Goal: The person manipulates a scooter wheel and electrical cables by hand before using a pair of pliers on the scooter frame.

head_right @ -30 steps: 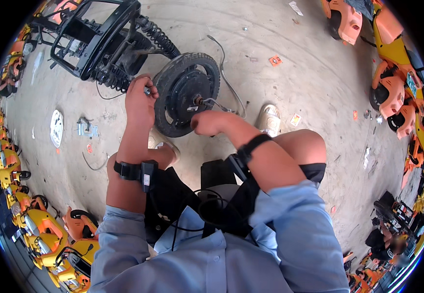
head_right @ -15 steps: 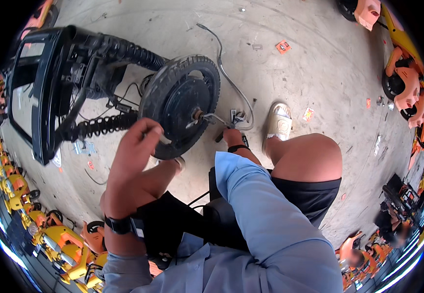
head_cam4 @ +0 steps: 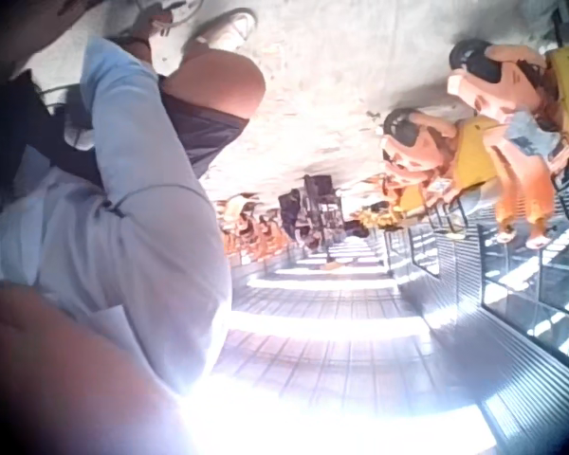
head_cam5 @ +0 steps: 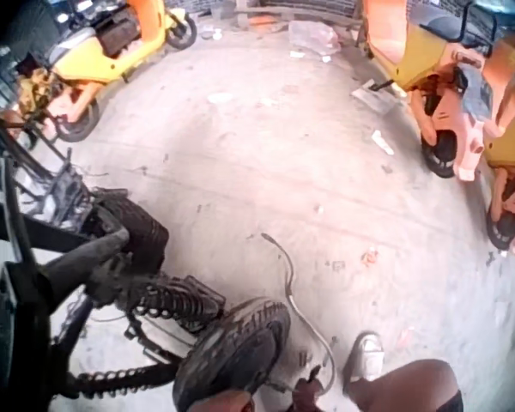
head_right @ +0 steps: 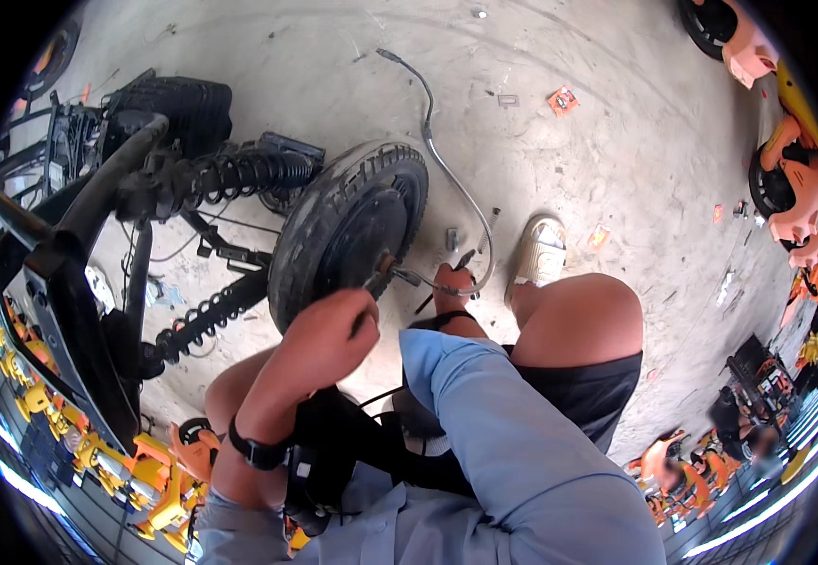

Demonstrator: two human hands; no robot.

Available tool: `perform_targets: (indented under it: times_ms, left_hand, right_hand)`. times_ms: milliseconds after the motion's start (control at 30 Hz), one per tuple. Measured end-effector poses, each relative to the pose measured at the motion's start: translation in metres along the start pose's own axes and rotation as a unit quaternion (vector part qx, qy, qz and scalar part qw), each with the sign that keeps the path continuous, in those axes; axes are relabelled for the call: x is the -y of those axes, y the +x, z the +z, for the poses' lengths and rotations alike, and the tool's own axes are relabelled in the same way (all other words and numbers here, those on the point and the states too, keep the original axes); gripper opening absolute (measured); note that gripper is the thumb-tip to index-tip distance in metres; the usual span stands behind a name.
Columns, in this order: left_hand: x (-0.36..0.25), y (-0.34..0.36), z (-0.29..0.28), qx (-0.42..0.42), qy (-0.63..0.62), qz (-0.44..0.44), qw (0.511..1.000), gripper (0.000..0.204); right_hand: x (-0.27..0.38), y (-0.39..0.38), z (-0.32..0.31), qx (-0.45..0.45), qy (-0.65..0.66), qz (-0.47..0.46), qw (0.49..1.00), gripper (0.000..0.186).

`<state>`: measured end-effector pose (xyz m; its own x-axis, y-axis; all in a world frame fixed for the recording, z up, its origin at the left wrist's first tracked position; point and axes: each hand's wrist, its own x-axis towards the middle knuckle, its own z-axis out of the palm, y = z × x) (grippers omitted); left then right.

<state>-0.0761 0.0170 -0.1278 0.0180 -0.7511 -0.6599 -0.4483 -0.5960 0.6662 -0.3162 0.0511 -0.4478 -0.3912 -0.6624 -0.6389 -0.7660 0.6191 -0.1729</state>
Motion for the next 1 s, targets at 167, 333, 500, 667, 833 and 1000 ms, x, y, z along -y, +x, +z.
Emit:
perform_targets:
  times_ms: [167,333,500,667,833,1000]
  left_hand:
    - [0.007,0.002,-0.001,-0.123,-0.054,-0.141,0.981,0.017]
    - [0.004,-0.038,0.038,-0.097,-0.007,-0.152,0.984,0.023]
    - [0.031,-0.093,0.089,-0.018,0.121,-0.204,0.971,0.070]
    - [-0.024,-0.134,0.096,-0.211,0.018,-0.297,0.931,0.047]
    - [-0.050,-0.203,0.116,-0.305,-0.042,-0.302,0.902,0.029]
    - [0.011,-0.235,0.172,-0.273,-0.015,-0.341,0.900,0.029]
  right_hand:
    - [-0.019,-0.027,-0.033,0.145,-0.202,-0.179,0.952,0.030]
    - [-0.017,-0.040,-0.103,0.409,-0.351,-0.174,0.824,0.051]
    - [0.055,-0.124,-0.196,0.537,-0.349,-0.210,0.739,0.102]
    - [0.043,-0.176,-0.216,0.550,-0.463,-0.355,0.599,0.118]
    - [0.045,-0.165,-0.224,0.591,-0.400,-0.342,0.611,0.106]
    - [0.050,-0.157,-0.225,0.609,-0.405,-0.314,0.605,0.102]
